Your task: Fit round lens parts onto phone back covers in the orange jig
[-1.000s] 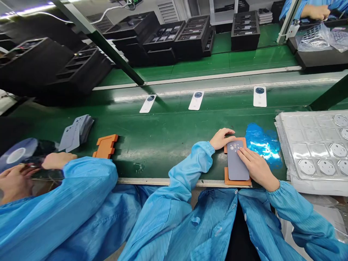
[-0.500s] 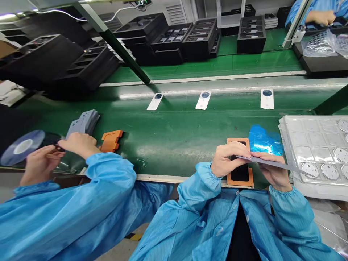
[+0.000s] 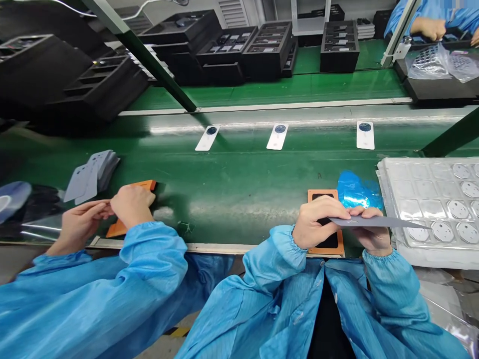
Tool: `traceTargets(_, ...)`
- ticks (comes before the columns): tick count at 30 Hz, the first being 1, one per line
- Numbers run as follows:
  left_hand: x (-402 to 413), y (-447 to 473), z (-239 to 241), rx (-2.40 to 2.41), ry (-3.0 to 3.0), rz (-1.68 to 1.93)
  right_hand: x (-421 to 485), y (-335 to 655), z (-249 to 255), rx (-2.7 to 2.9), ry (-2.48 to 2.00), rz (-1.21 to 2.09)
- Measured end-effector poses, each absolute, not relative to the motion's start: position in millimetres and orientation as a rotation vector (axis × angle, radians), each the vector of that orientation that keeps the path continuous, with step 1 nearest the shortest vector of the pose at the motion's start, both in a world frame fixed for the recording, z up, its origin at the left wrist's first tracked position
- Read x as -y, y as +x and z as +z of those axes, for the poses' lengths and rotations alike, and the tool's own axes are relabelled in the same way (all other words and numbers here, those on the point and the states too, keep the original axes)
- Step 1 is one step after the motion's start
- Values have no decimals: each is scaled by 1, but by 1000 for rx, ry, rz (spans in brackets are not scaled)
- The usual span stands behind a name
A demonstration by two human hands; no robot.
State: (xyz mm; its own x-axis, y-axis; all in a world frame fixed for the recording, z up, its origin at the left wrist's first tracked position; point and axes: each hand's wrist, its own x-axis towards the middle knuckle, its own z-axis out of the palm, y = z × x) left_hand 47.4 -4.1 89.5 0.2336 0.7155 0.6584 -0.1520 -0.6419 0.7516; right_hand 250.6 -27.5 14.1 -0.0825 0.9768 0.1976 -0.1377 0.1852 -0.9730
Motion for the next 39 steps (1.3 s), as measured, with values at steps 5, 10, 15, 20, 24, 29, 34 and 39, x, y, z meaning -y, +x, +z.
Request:
traceTargets(5,3,46,89,-499,1776,1540,27,245,34,1246,-885,1111)
traceTargets(10,4,51,88,-412,1810,1587,29,241,45,1288,-781,1074)
traceTargets(15,6,55,90,-402,1834,1619,29,242,42,1362,-834,1124)
traceTargets(20,9,57,95,-414,1841,1709,30,242,33,1353,-822,1154)
traceTargets(24,13,63,101,-475,1852,1680,32,249,13,1333,-909,1181)
traceTargets(29,16,70,103,-482,1869,1726,33,258,-11,1407,-871,1115)
traceTargets(34,17,70,100,-593,1911,1655,32,263,-17,1349,-971,1075)
traceTargets(39,18,75,92,-725,1892,1638,31,259,-16,1323,-990,1141)
